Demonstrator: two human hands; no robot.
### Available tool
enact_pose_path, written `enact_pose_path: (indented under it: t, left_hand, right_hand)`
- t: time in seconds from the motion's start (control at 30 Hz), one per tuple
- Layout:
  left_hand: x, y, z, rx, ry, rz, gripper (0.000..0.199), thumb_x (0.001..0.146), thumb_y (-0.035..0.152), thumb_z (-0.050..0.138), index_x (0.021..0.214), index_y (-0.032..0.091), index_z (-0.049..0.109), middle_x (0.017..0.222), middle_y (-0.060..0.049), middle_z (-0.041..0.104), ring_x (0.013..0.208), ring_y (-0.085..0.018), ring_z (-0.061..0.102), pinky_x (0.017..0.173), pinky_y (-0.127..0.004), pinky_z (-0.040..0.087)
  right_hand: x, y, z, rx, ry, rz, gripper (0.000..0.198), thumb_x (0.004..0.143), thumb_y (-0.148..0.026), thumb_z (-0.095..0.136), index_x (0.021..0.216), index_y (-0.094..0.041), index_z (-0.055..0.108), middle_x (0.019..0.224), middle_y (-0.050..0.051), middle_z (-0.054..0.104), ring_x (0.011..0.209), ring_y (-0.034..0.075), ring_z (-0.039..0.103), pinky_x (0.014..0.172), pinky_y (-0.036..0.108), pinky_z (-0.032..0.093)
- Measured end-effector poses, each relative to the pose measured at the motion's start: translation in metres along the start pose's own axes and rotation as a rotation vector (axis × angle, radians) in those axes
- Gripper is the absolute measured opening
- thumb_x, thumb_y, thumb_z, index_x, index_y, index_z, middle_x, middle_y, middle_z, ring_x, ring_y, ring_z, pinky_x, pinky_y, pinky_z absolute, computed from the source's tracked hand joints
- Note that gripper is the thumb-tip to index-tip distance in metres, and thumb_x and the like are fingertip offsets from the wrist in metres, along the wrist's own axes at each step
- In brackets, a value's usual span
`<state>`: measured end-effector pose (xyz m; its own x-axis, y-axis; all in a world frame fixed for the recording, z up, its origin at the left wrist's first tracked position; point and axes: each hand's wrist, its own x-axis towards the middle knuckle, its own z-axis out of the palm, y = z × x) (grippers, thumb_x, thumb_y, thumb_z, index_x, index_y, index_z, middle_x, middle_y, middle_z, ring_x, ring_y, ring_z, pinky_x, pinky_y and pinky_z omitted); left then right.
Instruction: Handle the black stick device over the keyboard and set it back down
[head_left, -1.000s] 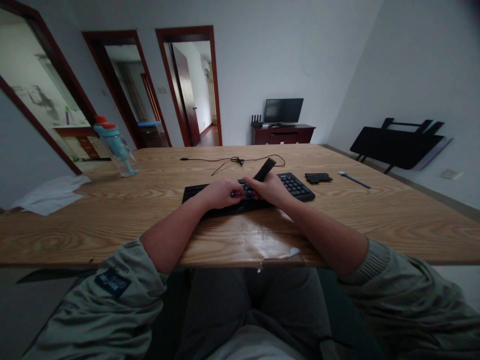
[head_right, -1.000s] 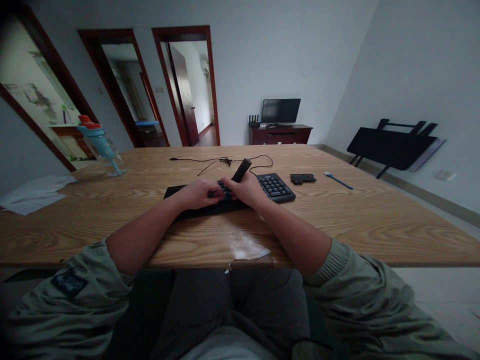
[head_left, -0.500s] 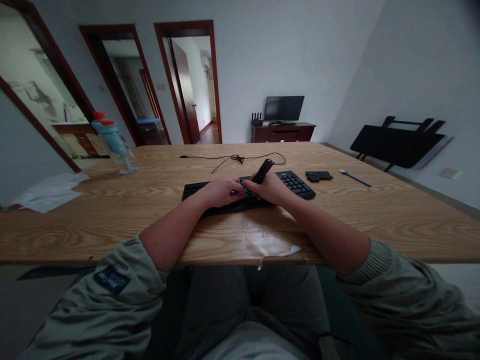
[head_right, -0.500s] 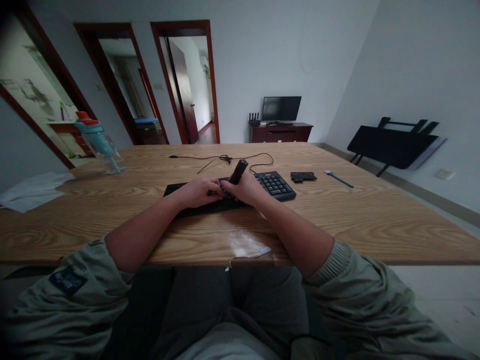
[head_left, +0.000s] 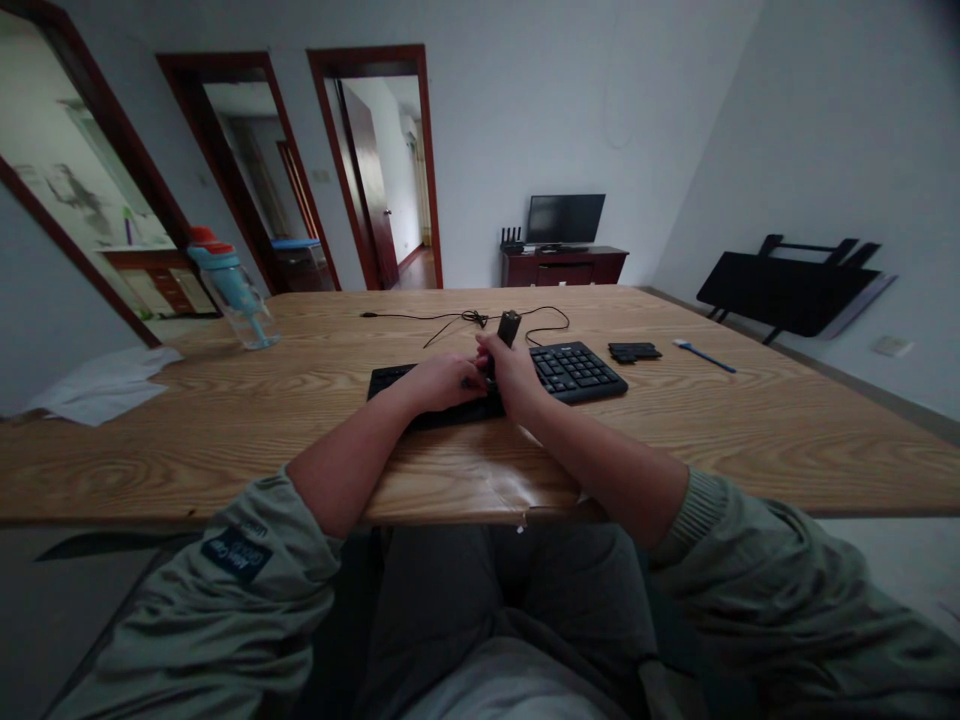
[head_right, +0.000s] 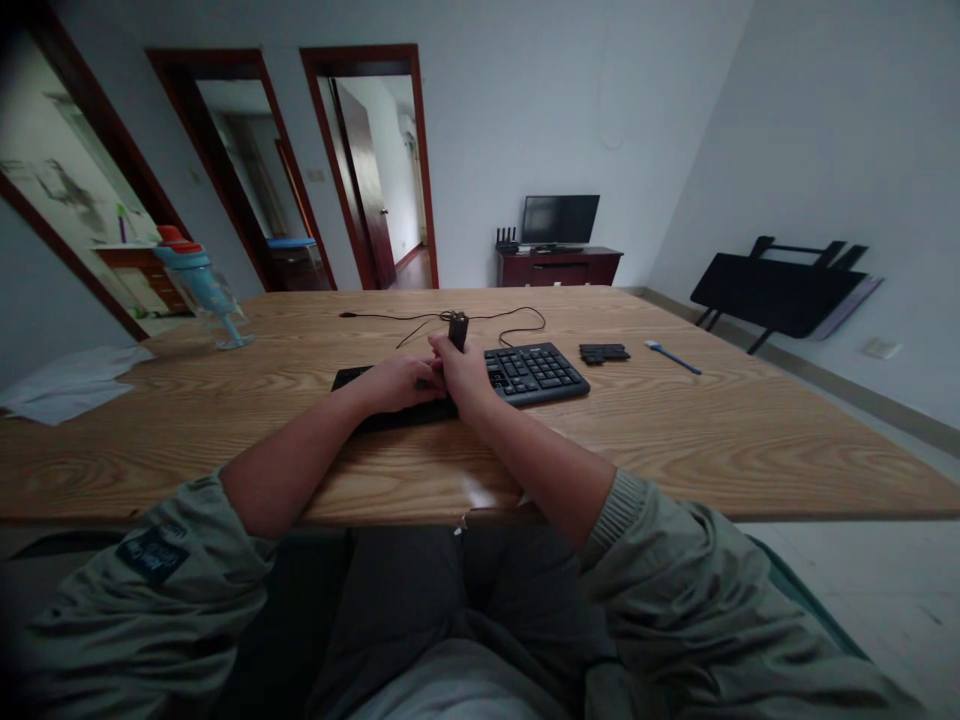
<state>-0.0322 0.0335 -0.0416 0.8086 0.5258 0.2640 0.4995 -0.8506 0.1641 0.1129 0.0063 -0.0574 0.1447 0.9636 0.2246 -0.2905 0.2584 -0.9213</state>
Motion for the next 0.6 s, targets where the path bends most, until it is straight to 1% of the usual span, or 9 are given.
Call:
enact_pose_path:
  t: [0.07, 0.1, 0.17, 0.2, 0.27, 0.37, 0.47, 0.6]
  left_hand:
    - [-0.006, -0.004, -0.013, -0.043, -0.006, -0.063, 0.019, 0.083, 0.034, 0.066, 0.091, 0.022, 0.078, 0.087, -0.002, 0.074, 0.077, -0.017, 0.064, 0.072, -0.027, 0.046]
    - [-0.01, -0.007, -0.021, -0.07, 0.032, -0.107, 0.023, 0.083, 0.038, 0.065, 0.092, 0.021, 0.078, 0.083, -0.002, 0.074, 0.074, -0.017, 0.062, 0.068, -0.027, 0.045]
    - [-0.021, -0.02, -0.036, -0.11, 0.19, -0.225, 0.031, 0.086, 0.043, 0.06, 0.093, 0.018, 0.077, 0.08, -0.003, 0.073, 0.071, -0.016, 0.06, 0.066, -0.026, 0.043]
    - [-0.027, -0.028, -0.042, -0.113, 0.273, -0.293, 0.034, 0.086, 0.045, 0.058, 0.089, 0.016, 0.076, 0.078, -0.003, 0.072, 0.07, -0.016, 0.058, 0.065, -0.026, 0.042]
    - [-0.039, -0.046, -0.049, -0.106, 0.37, -0.417, 0.037, 0.086, 0.046, 0.056, 0.085, 0.013, 0.075, 0.075, -0.004, 0.069, 0.068, -0.016, 0.056, 0.064, -0.027, 0.041]
    - [-0.049, -0.07, -0.049, -0.094, 0.432, -0.538, 0.036, 0.084, 0.045, 0.056, 0.083, 0.014, 0.074, 0.073, -0.004, 0.068, 0.067, -0.017, 0.054, 0.063, -0.028, 0.039]
    - [-0.051, -0.086, -0.042, -0.082, 0.473, -0.573, 0.034, 0.083, 0.044, 0.057, 0.08, 0.014, 0.073, 0.073, -0.004, 0.067, 0.067, -0.016, 0.053, 0.064, -0.028, 0.039]
    - [-0.051, -0.103, -0.032, -0.086, 0.531, -0.617, 0.032, 0.083, 0.042, 0.055, 0.078, 0.015, 0.072, 0.075, -0.005, 0.068, 0.071, -0.018, 0.056, 0.066, -0.028, 0.04]
  right_hand:
    - [0.0, 0.004, -0.001, -0.043, 0.008, -0.034, 0.029, 0.074, -0.043, 0.065, 0.063, -0.022, 0.049, 0.054, -0.004, 0.048, 0.05, 0.012, 0.045, 0.05, 0.026, 0.038]
    - [0.001, 0.005, -0.002, -0.052, 0.006, -0.051, 0.03, 0.075, -0.043, 0.065, 0.061, -0.022, 0.048, 0.053, -0.004, 0.046, 0.049, 0.012, 0.045, 0.05, 0.026, 0.039]
    - [0.002, 0.007, -0.006, -0.047, -0.014, -0.063, 0.032, 0.077, -0.042, 0.064, 0.06, -0.023, 0.045, 0.052, -0.005, 0.042, 0.048, 0.012, 0.042, 0.05, 0.027, 0.039]
    - [0.002, 0.007, -0.007, -0.042, -0.023, -0.056, 0.033, 0.078, -0.042, 0.063, 0.06, -0.023, 0.043, 0.052, -0.005, 0.04, 0.047, 0.011, 0.041, 0.05, 0.027, 0.039]
    - [0.003, 0.007, -0.008, -0.051, -0.019, -0.032, 0.033, 0.08, -0.042, 0.06, 0.061, -0.023, 0.042, 0.052, -0.005, 0.037, 0.046, 0.011, 0.037, 0.048, 0.027, 0.039]
    - [0.005, 0.008, -0.007, -0.123, 0.01, -0.02, 0.032, 0.083, -0.041, 0.056, 0.061, -0.024, 0.04, 0.053, -0.005, 0.036, 0.045, 0.011, 0.034, 0.046, 0.027, 0.037]
    - [0.007, 0.01, -0.005, -0.184, 0.01, -0.039, 0.031, 0.082, -0.041, 0.054, 0.061, -0.024, 0.04, 0.052, -0.004, 0.036, 0.045, 0.011, 0.036, 0.045, 0.026, 0.036]
    - [0.009, 0.016, -0.005, -0.198, -0.006, -0.087, 0.03, 0.08, -0.04, 0.054, 0.06, -0.024, 0.039, 0.051, -0.006, 0.035, 0.045, 0.011, 0.034, 0.043, 0.025, 0.033]
